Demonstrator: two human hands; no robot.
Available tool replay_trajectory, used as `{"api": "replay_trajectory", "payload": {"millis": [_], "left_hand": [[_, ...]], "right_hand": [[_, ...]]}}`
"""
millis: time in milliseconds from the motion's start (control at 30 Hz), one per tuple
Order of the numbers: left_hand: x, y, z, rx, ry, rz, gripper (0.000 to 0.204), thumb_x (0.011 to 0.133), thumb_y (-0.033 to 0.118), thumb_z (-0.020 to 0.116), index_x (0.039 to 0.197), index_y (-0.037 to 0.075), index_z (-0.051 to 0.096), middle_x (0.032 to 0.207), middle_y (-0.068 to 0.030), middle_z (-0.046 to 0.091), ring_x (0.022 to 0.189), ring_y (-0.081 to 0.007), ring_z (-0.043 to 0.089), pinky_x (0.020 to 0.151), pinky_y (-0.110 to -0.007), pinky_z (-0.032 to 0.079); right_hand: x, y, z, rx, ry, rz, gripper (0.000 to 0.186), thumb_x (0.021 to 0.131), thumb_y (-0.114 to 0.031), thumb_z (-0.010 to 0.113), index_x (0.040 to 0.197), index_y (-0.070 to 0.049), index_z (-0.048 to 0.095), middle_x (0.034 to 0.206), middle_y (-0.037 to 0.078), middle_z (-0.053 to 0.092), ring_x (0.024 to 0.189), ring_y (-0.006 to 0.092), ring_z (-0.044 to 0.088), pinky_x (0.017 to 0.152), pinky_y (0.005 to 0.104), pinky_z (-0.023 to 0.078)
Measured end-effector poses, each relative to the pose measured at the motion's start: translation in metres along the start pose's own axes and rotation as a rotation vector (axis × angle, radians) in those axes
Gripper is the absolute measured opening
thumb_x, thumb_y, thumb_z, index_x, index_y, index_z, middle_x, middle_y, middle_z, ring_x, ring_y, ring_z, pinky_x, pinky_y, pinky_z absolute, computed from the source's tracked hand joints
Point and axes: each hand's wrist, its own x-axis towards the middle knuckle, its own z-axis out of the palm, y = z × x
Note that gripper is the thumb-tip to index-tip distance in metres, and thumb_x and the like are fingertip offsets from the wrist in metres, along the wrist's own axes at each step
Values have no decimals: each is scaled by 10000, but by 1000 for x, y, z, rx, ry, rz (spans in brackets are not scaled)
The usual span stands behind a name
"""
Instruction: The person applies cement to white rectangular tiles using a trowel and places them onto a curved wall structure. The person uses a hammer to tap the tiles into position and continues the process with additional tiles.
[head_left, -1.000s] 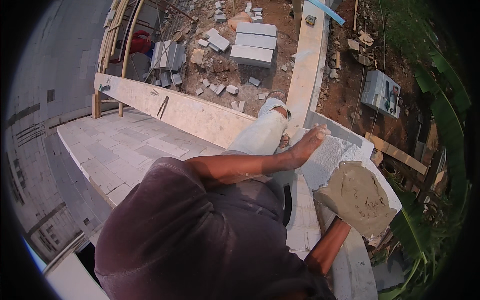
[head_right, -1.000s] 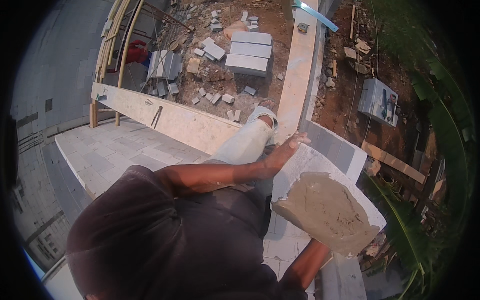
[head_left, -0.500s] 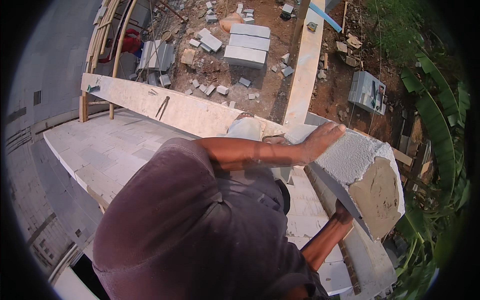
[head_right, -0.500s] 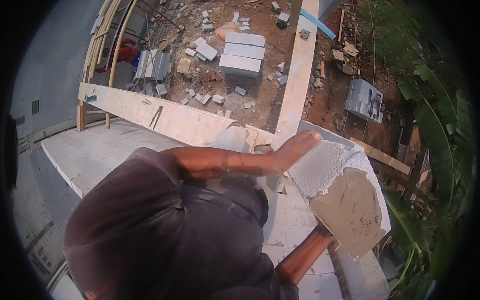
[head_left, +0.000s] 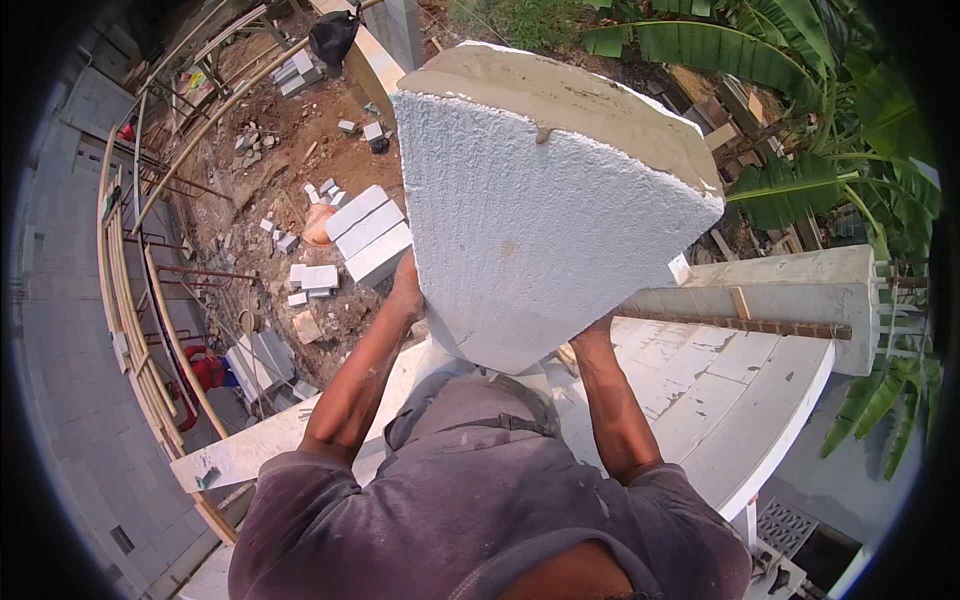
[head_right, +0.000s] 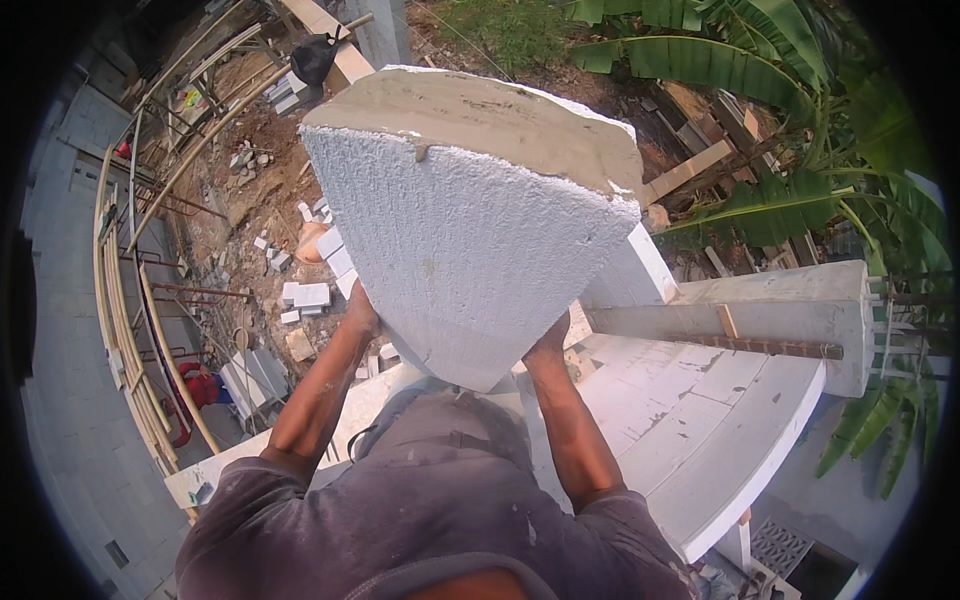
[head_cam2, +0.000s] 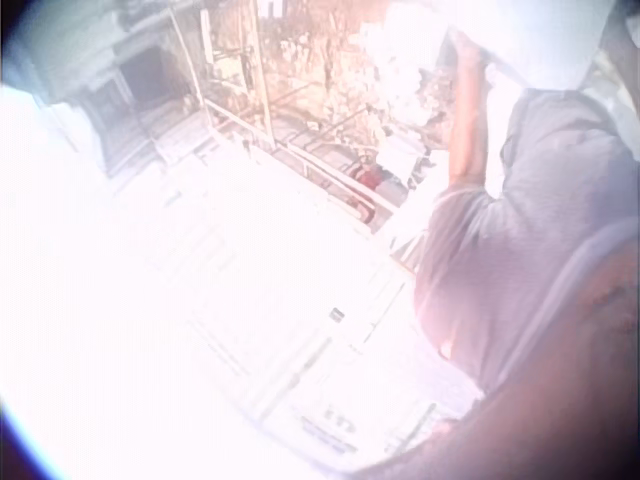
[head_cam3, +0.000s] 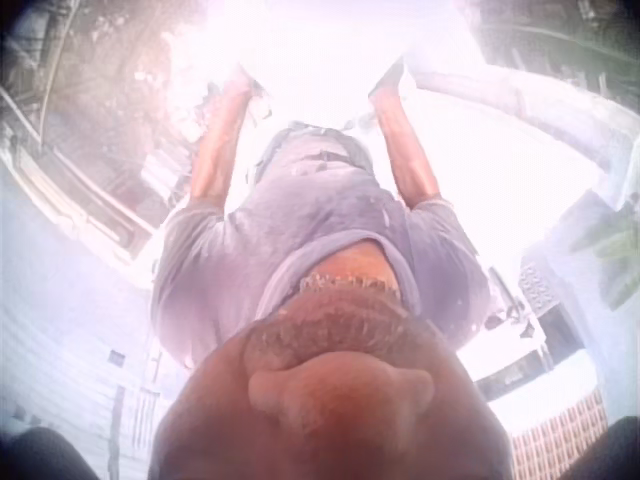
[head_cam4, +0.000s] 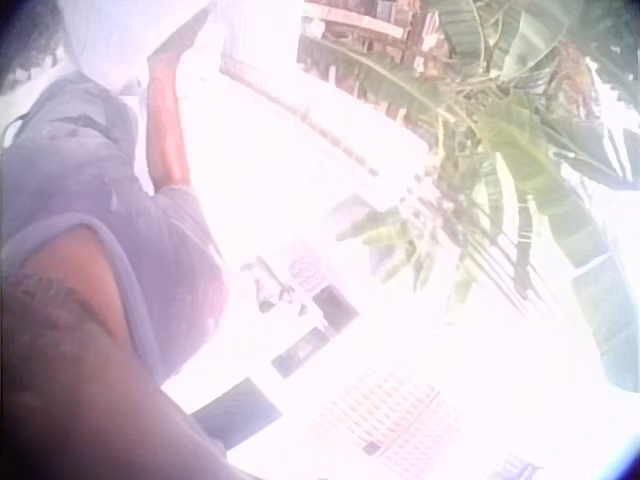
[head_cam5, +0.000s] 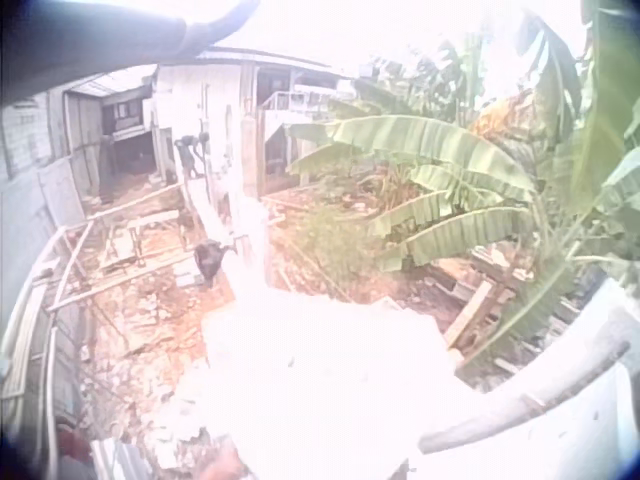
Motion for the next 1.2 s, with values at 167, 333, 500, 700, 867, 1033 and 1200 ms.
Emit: {"api": "replay_trajectory", "payload": {"millis": [167, 333, 500, 700, 867, 1033, 1200], "left_hand": [[-2, 11, 9, -77, 122, 8, 681, 939, 586, 475, 1398, 83, 475, 1291, -109, 606, 1142, -306, 608, 933, -465, 522], [17, 32, 22, -250, -172, -150, 676, 928, 659, 432, 1336, 127, 521, 1250, -111, 613, 1119, -328, 607, 902, -512, 529], [0, -10, 63, -113, -189, -187, 692, 917, 699, 414, 1326, 153, 528, 1257, -111, 593, 1117, -336, 595, 904, -551, 517], [-6, -37, 85, -14, -293, -354, 759, 901, 735, 398, 1381, 153, 479, 1338, -119, 540, 1214, -366, 540, 971, -575, 483], [-7, -58, 132, 59, -686, -92, 793, 905, 719, 397, 1450, 143, 412, 1420, -125, 486, 1285, -367, 491, 1036, -559, 440], [-96, -33, 256, -24, -736, -506, 684, 964, 601, 403, 1440, 110, 422, 1428, -132, 482, 1291, -337, 494, 1062, -527, 433], [-164, -25, 357, 38, -786, -129, 802, 892, 682, 428, 1409, 70, 453, 1426, -130, 467, 1249, -256, 517, 983, -414, 505]], "right_hand": [[-18, -103, 52, 104, 71, 114, 738, 1021, -633, 268, 1361, 6, 414, 1178, 189, 573, 1071, 265, 562, 926, 392, 471], [-73, -146, 25, -765, -89, -445, 1090, 823, -677, 636, 1583, -151, 59, 1470, 296, 225, 1340, 461, 346, 1101, 542, 352], [-122, -112, 7, -860, 22, -475, 1232, 652, -385, 849, 1602, -310, 69, 1449, 297, 242, 1337, 518, 325, 1103, 556, 348], [-185, -133, -1, -843, 259, -334, 1157, 639, -365, 817, 1596, -285, 171, 1429, 293, 273, 1352, 500, 290, 1104, 544, 318], [-230, -154, -12, -917, 525, -400, 1119, 654, -357, 821, 1591, -287, 213, 1404, 287, 306, 1320, 480, 324, 1084, 547, 309], [-293, -190, -29, -959, 795, -395, 1121, 650, -341, 845, 1588, -279, 235, 1339, 245, 370, 1300, 444, 361, 1072, 535, 338], [-361, -298, -35, -1168, 1095, -502, 954, 611, -358, 879, 1460, -158, 493, 1238, 193, 556, 1162, 404, 551, 1003, 491, 465]]}}
